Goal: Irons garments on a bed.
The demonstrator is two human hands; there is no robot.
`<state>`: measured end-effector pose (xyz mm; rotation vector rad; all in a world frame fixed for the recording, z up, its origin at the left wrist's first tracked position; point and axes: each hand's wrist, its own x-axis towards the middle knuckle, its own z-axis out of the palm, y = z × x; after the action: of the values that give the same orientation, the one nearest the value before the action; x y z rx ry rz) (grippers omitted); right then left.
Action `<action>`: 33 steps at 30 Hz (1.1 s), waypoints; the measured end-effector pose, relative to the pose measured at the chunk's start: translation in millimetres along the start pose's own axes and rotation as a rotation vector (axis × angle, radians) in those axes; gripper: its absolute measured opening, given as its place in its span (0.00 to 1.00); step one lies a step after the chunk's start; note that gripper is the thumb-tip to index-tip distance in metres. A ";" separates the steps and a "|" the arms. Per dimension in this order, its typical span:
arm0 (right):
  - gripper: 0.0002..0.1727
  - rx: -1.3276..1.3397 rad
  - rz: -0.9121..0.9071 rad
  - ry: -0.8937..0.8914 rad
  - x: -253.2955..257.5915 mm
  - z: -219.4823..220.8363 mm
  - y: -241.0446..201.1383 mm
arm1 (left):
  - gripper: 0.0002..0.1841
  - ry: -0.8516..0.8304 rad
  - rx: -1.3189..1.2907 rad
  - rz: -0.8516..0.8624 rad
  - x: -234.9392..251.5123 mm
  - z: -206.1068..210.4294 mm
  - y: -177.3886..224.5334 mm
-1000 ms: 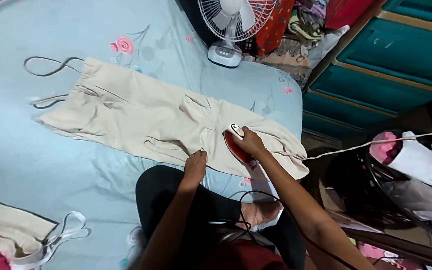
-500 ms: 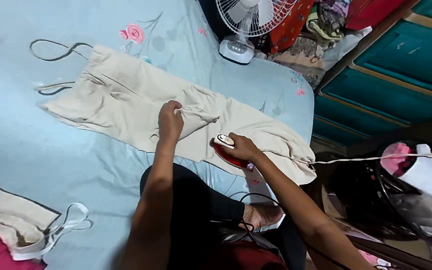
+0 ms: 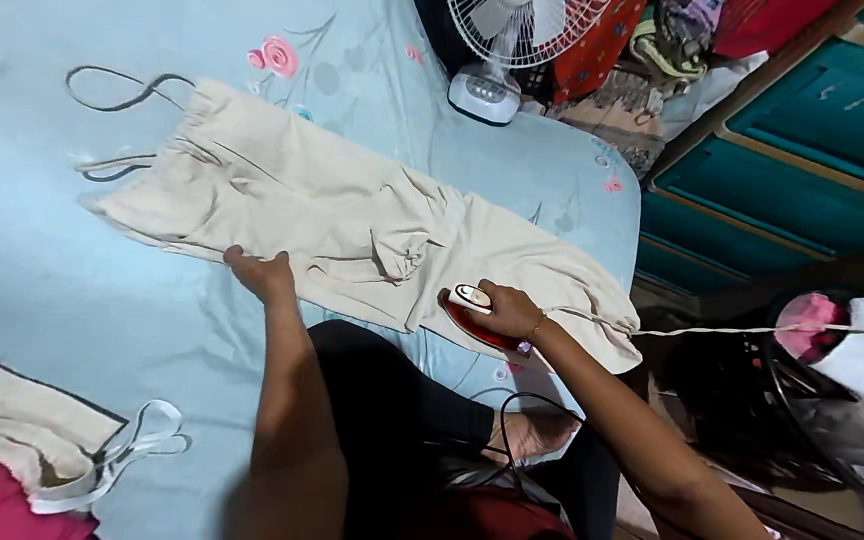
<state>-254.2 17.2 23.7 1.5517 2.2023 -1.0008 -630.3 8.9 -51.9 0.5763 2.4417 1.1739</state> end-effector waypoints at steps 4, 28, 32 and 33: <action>0.29 0.004 -0.009 0.001 1.4 -1.1 -2.7 | 0.32 -0.138 -0.065 0.066 22.7 -25.6 7.9; 0.30 0.026 -0.004 0.024 -5.2 10.1 -11.2 | 0.46 -0.126 -0.332 -0.100 -35.9 -11.3 -12.0; 0.30 0.045 -0.008 0.042 4.5 12.7 -21.4 | 0.38 -0.231 -0.422 -0.147 -26.4 5.6 -1.8; 0.30 0.043 -0.008 0.033 3.4 12.9 -20.1 | 0.38 -0.251 -0.438 -0.154 -23.7 9.8 -0.5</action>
<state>-275.8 7.3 20.1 1.5907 2.2246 -1.0378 -605.4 2.9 -54.5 0.3686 1.9030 1.4173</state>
